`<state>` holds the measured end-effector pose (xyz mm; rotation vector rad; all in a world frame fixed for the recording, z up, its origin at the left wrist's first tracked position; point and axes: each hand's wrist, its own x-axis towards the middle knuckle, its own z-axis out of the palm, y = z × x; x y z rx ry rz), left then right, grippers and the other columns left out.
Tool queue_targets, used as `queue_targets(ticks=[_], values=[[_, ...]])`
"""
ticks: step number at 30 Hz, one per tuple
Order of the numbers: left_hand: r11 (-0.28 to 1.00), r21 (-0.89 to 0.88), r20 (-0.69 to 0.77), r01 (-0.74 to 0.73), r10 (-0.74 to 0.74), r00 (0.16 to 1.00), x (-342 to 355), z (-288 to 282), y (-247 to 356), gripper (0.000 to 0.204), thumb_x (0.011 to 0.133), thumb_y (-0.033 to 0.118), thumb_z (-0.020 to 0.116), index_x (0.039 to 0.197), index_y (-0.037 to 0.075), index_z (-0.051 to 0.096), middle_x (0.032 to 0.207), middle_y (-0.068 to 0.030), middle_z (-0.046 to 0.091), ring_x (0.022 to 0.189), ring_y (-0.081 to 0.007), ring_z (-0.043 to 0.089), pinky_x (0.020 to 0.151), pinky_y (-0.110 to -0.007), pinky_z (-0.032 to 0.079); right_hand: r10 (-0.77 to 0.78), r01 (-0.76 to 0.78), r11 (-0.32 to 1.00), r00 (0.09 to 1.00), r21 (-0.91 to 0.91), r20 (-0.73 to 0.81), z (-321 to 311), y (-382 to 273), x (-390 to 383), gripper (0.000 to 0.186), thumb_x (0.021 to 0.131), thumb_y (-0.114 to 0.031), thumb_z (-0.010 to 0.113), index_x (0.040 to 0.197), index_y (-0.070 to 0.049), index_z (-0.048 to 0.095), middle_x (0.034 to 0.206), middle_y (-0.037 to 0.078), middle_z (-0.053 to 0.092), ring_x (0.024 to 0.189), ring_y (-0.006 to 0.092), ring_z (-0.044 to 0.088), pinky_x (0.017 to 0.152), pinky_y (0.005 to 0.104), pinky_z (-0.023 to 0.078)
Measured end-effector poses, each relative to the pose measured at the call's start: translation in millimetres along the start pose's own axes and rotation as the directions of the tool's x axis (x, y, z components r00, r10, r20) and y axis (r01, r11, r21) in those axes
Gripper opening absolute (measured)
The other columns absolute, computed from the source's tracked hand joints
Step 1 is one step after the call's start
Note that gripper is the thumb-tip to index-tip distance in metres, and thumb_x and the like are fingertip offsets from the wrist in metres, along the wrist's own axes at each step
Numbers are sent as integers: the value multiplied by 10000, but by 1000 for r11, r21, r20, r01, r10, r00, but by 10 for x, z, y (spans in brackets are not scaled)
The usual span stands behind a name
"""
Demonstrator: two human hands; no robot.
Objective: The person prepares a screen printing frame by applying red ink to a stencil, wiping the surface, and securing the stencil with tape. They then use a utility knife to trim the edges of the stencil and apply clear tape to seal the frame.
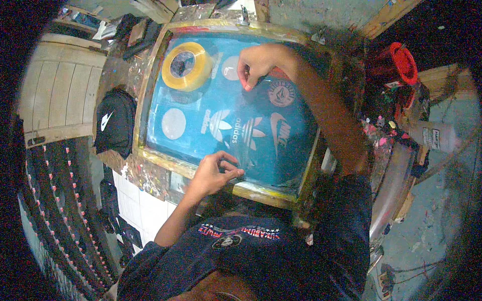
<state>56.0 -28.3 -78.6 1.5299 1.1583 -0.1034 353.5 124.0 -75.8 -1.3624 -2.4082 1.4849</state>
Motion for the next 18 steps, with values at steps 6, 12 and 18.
queue_targets(ticks=[6, 12, 18], values=[[996, 81, -117, 43, -33, 993, -20, 142, 2, 586, 724, 196, 859, 1108, -26, 476, 746, -111, 721, 693, -151, 671, 652, -311, 518, -70, 67, 996, 996, -50, -55, 193, 160, 69, 181, 702, -138, 806, 850, -60, 739, 803, 76, 676, 787, 207, 618, 701, 355, 487], [987, 145, -125, 68, -50, 991, -18, 149, 95, 550, 719, 185, 835, 1048, -61, 470, 748, -155, 718, 753, -331, 692, 778, -388, 507, -46, 35, 991, 995, -125, -83, 260, 134, 56, 165, 687, -133, 810, 826, -80, 739, 866, 92, 643, 833, 243, 613, 722, 370, 493], [967, 235, -172, 99, -59, 983, 22, 229, 78, 556, 708, 189, 834, 1041, -67, 470, 734, -162, 707, 815, -364, 685, 798, -398, 504, -117, 91, 976, 985, -197, -126, 355, 211, 70, 186, 656, -126, 833, 804, -77, 731, 835, 82, 625, 825, 240, 614, 721, 366, 493]])
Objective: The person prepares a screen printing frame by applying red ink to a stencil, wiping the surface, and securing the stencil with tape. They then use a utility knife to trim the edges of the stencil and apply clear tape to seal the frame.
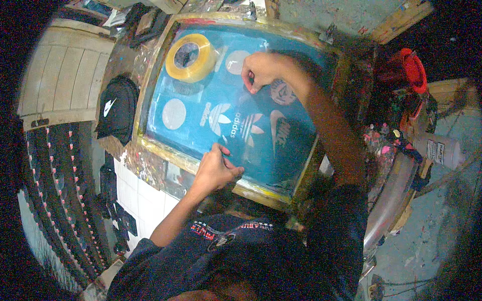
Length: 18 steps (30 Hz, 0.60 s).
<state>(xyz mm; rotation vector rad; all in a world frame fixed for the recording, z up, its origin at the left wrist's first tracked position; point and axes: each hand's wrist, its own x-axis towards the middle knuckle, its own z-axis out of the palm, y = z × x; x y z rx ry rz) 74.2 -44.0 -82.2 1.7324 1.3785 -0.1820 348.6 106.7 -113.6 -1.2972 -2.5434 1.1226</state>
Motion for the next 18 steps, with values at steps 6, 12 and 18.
queue_targets(ticks=[6, 12, 18], values=[[925, 374, -196, -63, 145, 970, 12, 57, -78, 659, 605, 323, 909, 969, -44, 501, 654, -152, 665, 670, -350, 687, 675, -407, 544, 101, -103, 994, 991, -22, -85, -50, -136, -25, 313, 608, -161, 879, 818, -45, 679, 778, 60, 635, 737, 232, 615, 659, 370, 484], [952, 303, -169, -31, 86, 982, -27, -108, -126, 652, 590, 335, 913, 949, -32, 513, 662, -152, 665, 707, -347, 694, 691, -406, 539, 126, -128, 992, 981, -2, -148, -22, -88, 47, 370, 618, -240, 898, 789, -27, 648, 695, 57, 643, 659, 232, 614, 601, 375, 480], [971, 215, -132, -99, 129, 983, -26, -201, -180, 501, 653, 207, 856, 958, -16, 527, 754, -170, 673, 785, -359, 684, 725, -425, 529, 41, -101, 986, 917, -130, -397, 83, -219, -70, 268, 739, -252, 801, 841, -52, 656, 799, 77, 646, 761, 242, 614, 677, 378, 480]])
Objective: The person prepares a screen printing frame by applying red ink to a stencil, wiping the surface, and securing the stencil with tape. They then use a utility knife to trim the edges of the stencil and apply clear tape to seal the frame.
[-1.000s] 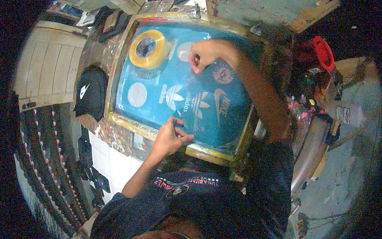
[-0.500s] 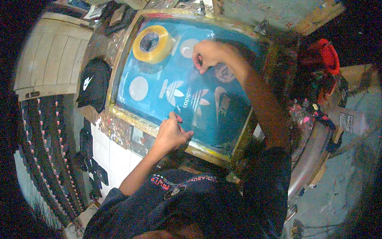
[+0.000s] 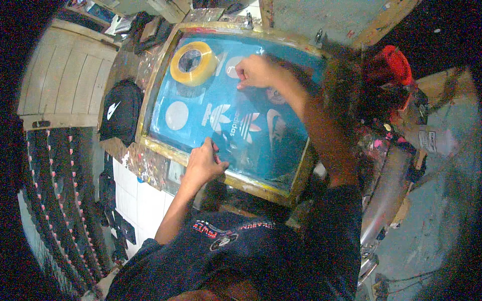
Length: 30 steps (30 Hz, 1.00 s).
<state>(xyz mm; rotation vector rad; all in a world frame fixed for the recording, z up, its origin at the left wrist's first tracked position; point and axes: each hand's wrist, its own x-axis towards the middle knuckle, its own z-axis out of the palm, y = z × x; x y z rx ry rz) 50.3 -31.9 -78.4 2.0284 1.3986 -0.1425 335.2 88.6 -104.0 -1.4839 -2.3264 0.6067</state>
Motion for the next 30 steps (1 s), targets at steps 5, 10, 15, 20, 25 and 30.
queue_targets(ticks=[5, 10, 15, 20, 25, 30], values=[[797, 0, -23, -605, 604, 796, -81, 124, -23, 210, 832, 150, 674, 950, -3, 592, 946, -191, 607, 946, -381, 574, 841, -452, 469, -373, 307, 884, 918, -352, -137, 249, -464, -659, 129, 880, -188, 625, 927, -69, 639, 931, 97, 611, 894, 272, 584, 775, 392, 457], [660, -48, 260, -750, 733, 629, -145, 306, -3, 233, 910, 225, 611, 961, -3, 622, 917, -189, 596, 930, -381, 574, 837, -459, 468, -179, 133, 974, 947, -181, -268, 247, -552, -620, 189, 848, -218, 641, 964, -71, 625, 949, 114, 599, 945, 296, 590, 829, 439, 458], [663, -60, 185, -746, 742, 644, 363, -265, -10, 292, 890, 271, 643, 986, -5, 633, 1000, -191, 622, 977, -379, 583, 864, -462, 470, 129, -82, 989, 884, 124, -450, 147, -260, 226, 444, 790, -241, 697, 1173, -38, 601, 1150, 159, 593, 1150, 344, 544, 985, 447, 433], [670, 495, -461, -553, 743, 486, 1473, -952, -150, 500, 801, 261, 731, 1164, -21, 535, 1081, -221, 607, 1035, -408, 562, 977, -491, 400, 96, 55, 939, 906, 340, -413, 259, 38, 814, 633, 763, -193, 687, 1343, -19, 506, 1346, 175, 514, 1281, 317, 485, 1090, 387, 380], [664, 439, -250, -605, 737, 628, 1925, -1028, -471, 538, 774, 255, 755, 1160, -33, 517, 1075, -248, 583, 1001, -427, 551, 936, -487, 411, 167, 23, 901, 903, 433, -396, 484, -53, 763, 675, 833, -300, 716, 1408, -38, 479, 1422, 188, 479, 1316, 300, 463, 1094, 398, 381], [732, 223, -368, -643, 674, 640, 1354, -1028, -312, 421, 791, 237, 760, 1037, -25, 542, 935, -224, 569, 880, -413, 545, 777, -469, 436, 221, -4, 942, 757, 334, -614, 471, -682, 424, 493, 871, -291, 712, 1294, -58, 611, 1291, 159, 612, 1230, 344, 549, 1034, 415, 436]])
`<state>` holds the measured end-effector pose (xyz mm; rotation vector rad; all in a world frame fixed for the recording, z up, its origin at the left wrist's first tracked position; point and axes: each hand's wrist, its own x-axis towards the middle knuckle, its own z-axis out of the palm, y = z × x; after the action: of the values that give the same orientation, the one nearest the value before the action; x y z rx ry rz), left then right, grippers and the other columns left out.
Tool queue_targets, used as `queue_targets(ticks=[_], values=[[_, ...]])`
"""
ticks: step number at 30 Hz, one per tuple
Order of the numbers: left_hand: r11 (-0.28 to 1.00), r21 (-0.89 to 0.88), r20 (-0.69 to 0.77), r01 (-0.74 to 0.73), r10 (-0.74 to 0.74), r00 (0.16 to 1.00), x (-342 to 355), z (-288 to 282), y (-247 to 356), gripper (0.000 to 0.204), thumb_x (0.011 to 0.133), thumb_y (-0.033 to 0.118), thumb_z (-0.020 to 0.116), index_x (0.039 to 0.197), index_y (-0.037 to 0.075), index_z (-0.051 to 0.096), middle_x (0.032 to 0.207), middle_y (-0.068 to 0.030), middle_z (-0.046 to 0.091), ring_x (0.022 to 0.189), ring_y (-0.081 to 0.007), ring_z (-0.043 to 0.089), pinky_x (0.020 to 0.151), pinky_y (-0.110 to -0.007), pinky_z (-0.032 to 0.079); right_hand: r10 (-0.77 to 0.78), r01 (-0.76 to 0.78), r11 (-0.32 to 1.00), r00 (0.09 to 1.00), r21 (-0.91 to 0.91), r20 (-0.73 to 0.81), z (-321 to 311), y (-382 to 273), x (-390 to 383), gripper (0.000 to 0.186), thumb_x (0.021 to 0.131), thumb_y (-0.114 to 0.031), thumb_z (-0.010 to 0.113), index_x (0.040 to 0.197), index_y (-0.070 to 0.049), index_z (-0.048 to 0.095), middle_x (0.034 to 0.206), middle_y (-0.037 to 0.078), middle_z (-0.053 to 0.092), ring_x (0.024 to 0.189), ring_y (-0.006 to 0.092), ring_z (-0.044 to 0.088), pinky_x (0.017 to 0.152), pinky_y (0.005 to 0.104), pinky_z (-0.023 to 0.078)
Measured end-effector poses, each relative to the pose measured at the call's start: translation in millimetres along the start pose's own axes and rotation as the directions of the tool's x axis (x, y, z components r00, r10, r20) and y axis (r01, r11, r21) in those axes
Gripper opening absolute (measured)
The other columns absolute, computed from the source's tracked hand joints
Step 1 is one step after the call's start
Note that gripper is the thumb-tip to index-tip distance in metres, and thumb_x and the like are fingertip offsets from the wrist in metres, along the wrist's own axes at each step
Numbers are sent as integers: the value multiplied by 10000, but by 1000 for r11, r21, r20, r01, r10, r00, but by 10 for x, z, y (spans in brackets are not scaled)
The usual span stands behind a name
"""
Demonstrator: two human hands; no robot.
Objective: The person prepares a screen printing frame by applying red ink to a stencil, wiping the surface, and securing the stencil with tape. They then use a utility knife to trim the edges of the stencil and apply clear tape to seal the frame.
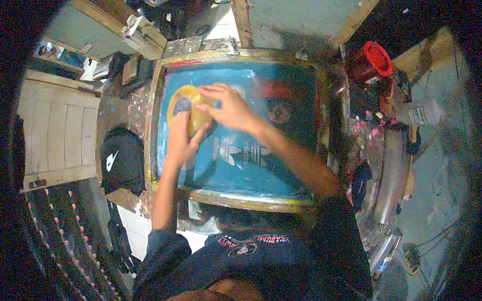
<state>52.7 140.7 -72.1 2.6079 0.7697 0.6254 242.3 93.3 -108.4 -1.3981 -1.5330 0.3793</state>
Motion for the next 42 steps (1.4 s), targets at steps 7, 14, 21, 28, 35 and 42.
queue_targets(ticks=[7, 14, 21, 28, 35, 42], values=[[972, -233, -41, 1, -11, 999, -914, -286, 762, 390, 734, 208, 801, 923, -6, 536, 815, -190, 510, 748, -395, 512, 662, -458, 417, 90, -91, 996, 979, 4, -183, -244, -1367, -931, 336, 782, -167, 769, 1088, -44, 707, 1187, 118, 651, 1061, 312, 608, 921, 413, 502], [939, -330, -129, -95, 55, 990, -1486, -286, 1244, 400, 668, 125, 788, 940, -46, 549, 772, -169, 509, 664, -368, 506, 586, -428, 414, 135, -152, 987, 962, -53, -239, -333, -1985, -1378, 392, 673, -105, 779, 1021, -17, 621, 1048, 159, 619, 937, 350, 602, 801, 426, 501], [924, -380, -137, -51, -2, 991, -1796, -196, 1404, 704, 704, 196, 781, 1255, -153, 518, 1081, -281, 640, 969, -413, 664, 847, -434, 523, 93, -118, 985, 978, -127, -187, -338, -2178, -1436, 344, 653, -47, 708, 947, -5, 534, 955, 177, 530, 861, 366, 516, 768, 439, 446], [884, -458, -222, -97, -8, 975, -1788, -104, 1485, 500, 701, 167, 804, 1051, -109, 577, 800, -182, 561, 682, -335, 570, 628, -391, 471, 95, -118, 983, 983, -139, -160, -272, -2118, -1575, 309, 683, -19, 680, 956, 14, 538, 925, 165, 521, 859, 355, 510, 758, 425, 440], [889, -458, -124, 3, -67, 990, -1934, -42, 1491, 639, 690, 205, 793, 1179, -135, 563, 945, -227, 645, 830, -366, 662, 738, -404, 525, 58, -94, 983, 975, -160, -217, -246, -2126, -1668, 282, 668, -16, 711, 896, 7, 546, 914, 168, 546, 800, 355, 528, 708, 420, 450], [857, -511, -165, -60, -30, 986, -1870, -69, 1524, 377, 665, 125, 806, 911, -33, 568, 804, -180, 564, 730, -373, 570, 663, -421, 467, 127, -184, 967, 947, -174, -295, -279, -2197, -1772, 263, 701, -43, 748, 924, -1, 616, 951, 154, 584, 855, 319, 571, 757, 401, 482]])
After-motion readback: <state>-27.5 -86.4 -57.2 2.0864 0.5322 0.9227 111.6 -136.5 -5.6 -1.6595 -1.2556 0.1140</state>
